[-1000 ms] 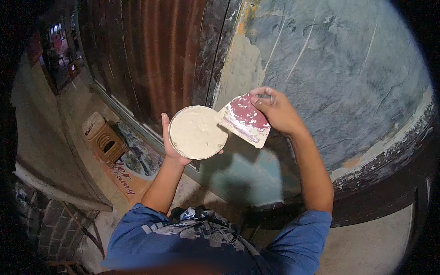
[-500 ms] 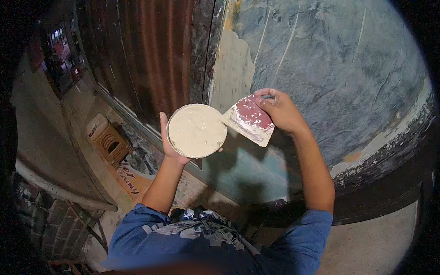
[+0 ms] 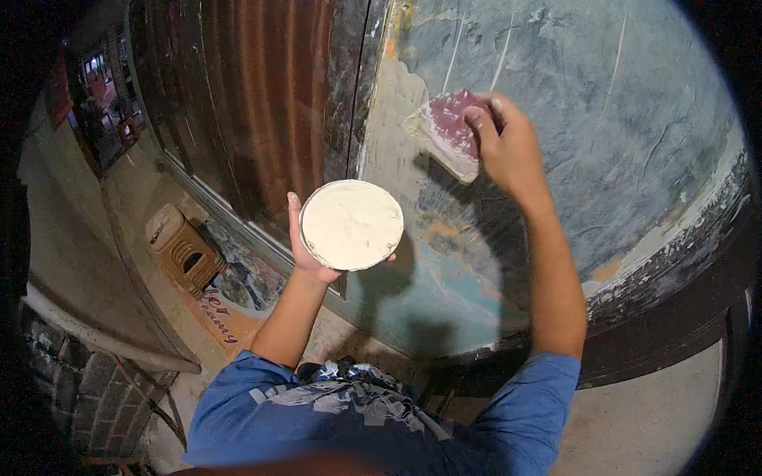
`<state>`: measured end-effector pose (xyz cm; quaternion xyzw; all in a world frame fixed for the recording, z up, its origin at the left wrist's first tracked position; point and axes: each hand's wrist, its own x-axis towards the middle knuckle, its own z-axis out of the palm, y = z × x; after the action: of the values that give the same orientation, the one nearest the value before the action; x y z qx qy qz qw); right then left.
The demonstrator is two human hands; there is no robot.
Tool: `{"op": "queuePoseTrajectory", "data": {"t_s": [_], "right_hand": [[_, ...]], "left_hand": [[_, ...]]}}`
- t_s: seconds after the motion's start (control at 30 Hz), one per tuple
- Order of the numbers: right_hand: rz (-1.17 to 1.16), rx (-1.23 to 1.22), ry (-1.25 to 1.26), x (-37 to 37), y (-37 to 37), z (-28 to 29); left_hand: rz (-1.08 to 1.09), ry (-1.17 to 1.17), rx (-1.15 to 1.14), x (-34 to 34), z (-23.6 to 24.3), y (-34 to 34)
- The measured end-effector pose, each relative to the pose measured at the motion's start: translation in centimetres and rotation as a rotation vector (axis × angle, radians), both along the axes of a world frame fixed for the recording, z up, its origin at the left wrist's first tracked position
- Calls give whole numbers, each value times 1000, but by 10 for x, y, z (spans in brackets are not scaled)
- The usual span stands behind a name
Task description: The person applies putty to a wall using a putty knife, smoothing the surface.
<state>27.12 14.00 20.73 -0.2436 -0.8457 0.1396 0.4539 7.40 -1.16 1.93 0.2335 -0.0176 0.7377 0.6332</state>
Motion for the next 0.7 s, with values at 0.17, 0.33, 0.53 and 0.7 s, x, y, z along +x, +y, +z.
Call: {"op": "queuePoseTrajectory", "data": {"t_s": [0.17, 0.33, 0.53, 0.7], "right_hand": [[-278, 503, -141, -6, 20, 39], [-366, 587, -183, -9, 18, 43], [-391, 500, -238, -15, 9, 39], [-286, 555, -131, -13, 20, 49]], "left_hand": [[-15, -18, 49, -6, -4, 2], [46, 19, -19, -17, -8, 4], [45, -42, -36, -24, -11, 8], [71, -43, -56, -29, -14, 10]]}}
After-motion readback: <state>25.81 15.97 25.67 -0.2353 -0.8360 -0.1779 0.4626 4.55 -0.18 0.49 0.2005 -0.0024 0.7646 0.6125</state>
